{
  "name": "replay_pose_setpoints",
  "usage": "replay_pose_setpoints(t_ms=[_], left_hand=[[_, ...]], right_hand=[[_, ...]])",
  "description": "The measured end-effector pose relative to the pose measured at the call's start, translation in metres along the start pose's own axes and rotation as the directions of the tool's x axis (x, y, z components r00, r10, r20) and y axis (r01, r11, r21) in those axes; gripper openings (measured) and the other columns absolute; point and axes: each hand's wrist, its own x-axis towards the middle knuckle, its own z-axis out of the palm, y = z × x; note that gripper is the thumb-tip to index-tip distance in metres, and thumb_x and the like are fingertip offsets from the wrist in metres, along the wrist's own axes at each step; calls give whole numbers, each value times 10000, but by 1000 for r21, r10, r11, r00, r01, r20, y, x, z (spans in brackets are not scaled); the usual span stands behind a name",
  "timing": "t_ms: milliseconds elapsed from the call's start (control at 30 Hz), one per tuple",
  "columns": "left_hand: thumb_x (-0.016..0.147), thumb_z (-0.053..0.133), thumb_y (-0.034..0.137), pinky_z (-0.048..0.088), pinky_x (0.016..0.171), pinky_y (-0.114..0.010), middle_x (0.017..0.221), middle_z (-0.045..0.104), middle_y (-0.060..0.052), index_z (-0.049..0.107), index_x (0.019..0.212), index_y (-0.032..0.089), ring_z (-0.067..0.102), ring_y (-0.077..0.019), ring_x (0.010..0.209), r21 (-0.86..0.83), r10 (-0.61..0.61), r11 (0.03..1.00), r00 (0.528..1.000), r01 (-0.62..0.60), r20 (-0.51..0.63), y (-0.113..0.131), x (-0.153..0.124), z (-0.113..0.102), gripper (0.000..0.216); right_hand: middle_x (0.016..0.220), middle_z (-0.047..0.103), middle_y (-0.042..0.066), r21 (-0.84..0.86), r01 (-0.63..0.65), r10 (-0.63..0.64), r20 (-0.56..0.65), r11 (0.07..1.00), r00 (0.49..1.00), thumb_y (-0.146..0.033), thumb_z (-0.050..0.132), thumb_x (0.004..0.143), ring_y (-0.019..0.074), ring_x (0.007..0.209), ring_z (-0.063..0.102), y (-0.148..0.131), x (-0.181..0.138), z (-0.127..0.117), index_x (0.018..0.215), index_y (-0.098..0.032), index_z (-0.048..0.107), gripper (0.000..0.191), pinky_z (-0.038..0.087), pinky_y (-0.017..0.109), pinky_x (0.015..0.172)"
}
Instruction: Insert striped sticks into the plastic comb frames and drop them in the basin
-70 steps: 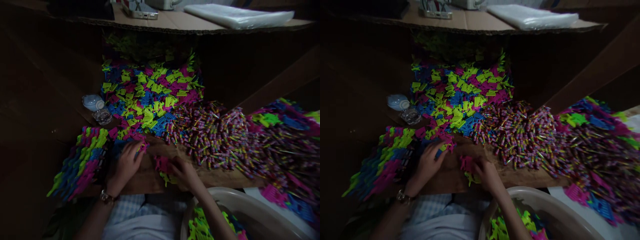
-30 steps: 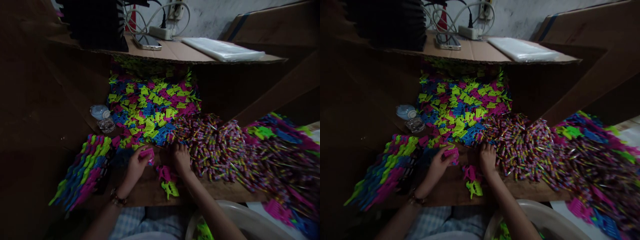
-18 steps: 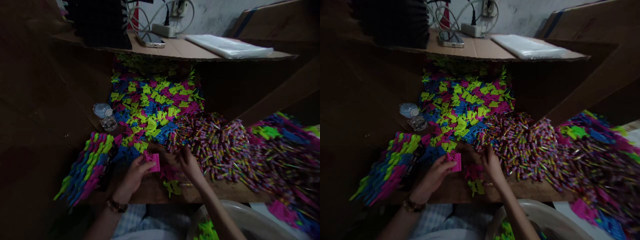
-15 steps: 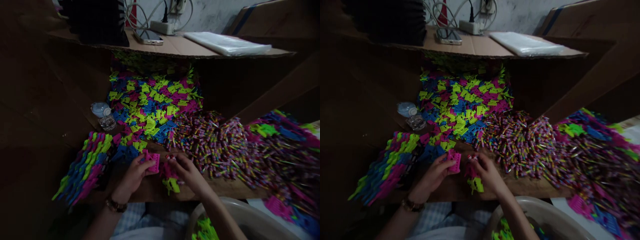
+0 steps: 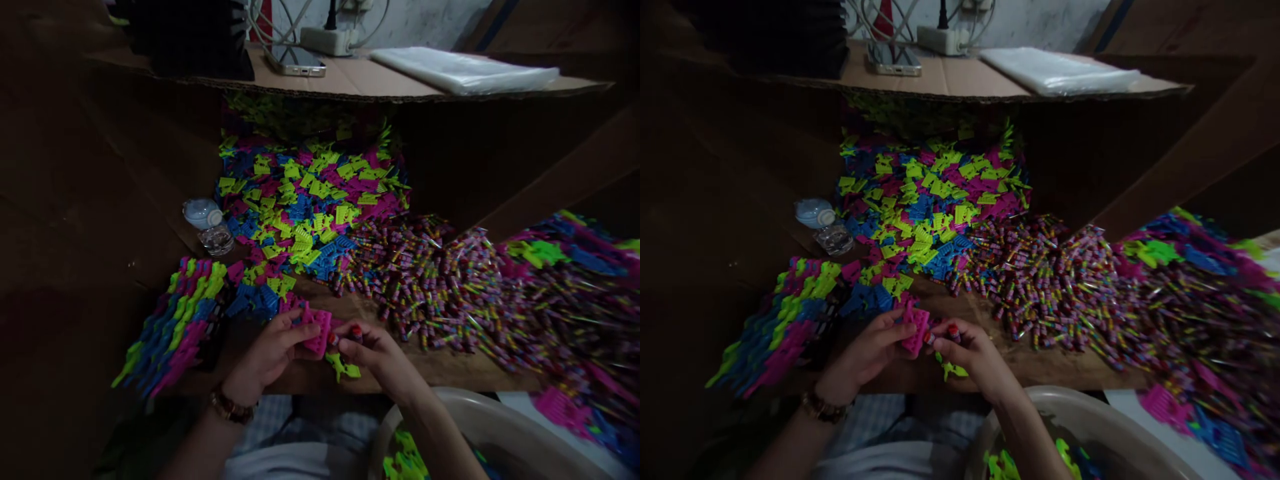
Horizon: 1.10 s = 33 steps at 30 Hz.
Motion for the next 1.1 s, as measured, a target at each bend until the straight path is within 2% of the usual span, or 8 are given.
replay_pose_setpoints(t_ms=[67, 167, 233, 333, 433, 733, 967, 1100], left_hand=[[602, 815, 295, 493, 556, -193, 700, 671, -16, 660, 875, 120, 605, -102, 603, 44, 18, 999, 1000, -19, 13, 2, -2, 1, 359], [606, 814, 279, 490, 651, -196, 780, 692, -35, 676, 868, 112, 617, -107, 681, 186, 79, 979, 997, -80, 14, 2, -3, 1, 340], [600, 817, 283, 496, 677, -213, 810, 698, -49, 681, 860, 105, 626, -121, 705, 222, 67, 973, 998, -70, 20, 0, -2, -1, 343], [593, 822, 281, 512, 648, -228, 789, 697, -36, 678, 846, 121, 631, -123, 672, 92, -4, 996, 1000, 2, 18, -3, 0, -5, 332], [575, 835, 236, 515, 604, -214, 753, 685, -11, 679, 860, 141, 617, -102, 620, -26, -7, 1000, 1000, 7, -1, -5, 2, -8, 339], [641, 791, 272, 518, 605, -234, 775, 670, -31, 668, 946, 131, 621, -117, 614, 34, -66, 997, 993, 63, 99, -13, 0, -6, 358], [636, 772, 347, 494, 662, -231, 816, 657, -28, 669, 887, 130, 595, -140, 720, 304, 178, 940, 982, -154, -54, -12, -4, 1, 347], [665, 732, 390, 486, 669, -239, 798, 647, -23, 654, 842, 138, 584, -158, 736, 404, 240, 896, 966, -185, -90, -21, 0, -5, 317]], right_hand=[[703, 647, -4, -5, 1, -1, 11, 1000, 1000, -402, 756, 664, 106, 616, 541, 2, -1, -2, 805, -169, 682, 283, 402, 214, 569], [684, 631, -10, -111, 40, -37, 30, 993, 999, -392, 734, 695, 104, 615, 526, 3, -4, -5, 797, -168, 683, 251, 394, 215, 571], [691, 630, -8, -185, 69, -62, 40, 980, 997, -390, 709, 723, 112, 633, 530, 2, -5, -6, 796, -168, 680, 236, 399, 221, 585], [726, 640, 2, -248, 83, -75, 38, 965, 996, -391, 694, 736, 128, 675, 546, -2, -6, -6, 803, -170, 675, 231, 416, 238, 626], [736, 640, -1, -229, 77, -77, 12, 970, 997, -405, 707, 719, 129, 681, 549, -3, -6, -6, 799, -174, 665, 248, 424, 242, 638], [700, 632, -8, -102, 43, -42, 16, 994, 999, -434, 736, 680, 124, 650, 548, 4, -7, -4, 775, -173, 647, 292, 423, 240, 626], [743, 651, 16, -339, 138, -160, -37, 930, 986, -398, 632, 787, 152, 702, 565, 10, -12, -2, 816, -176, 650, 224, 431, 246, 658], [735, 651, 22, -483, 185, -252, -77, 856, 965, -364, 567, 835, 159, 690, 573, 18, -13, 5, 833, -186, 641, 194, 434, 240, 631]])
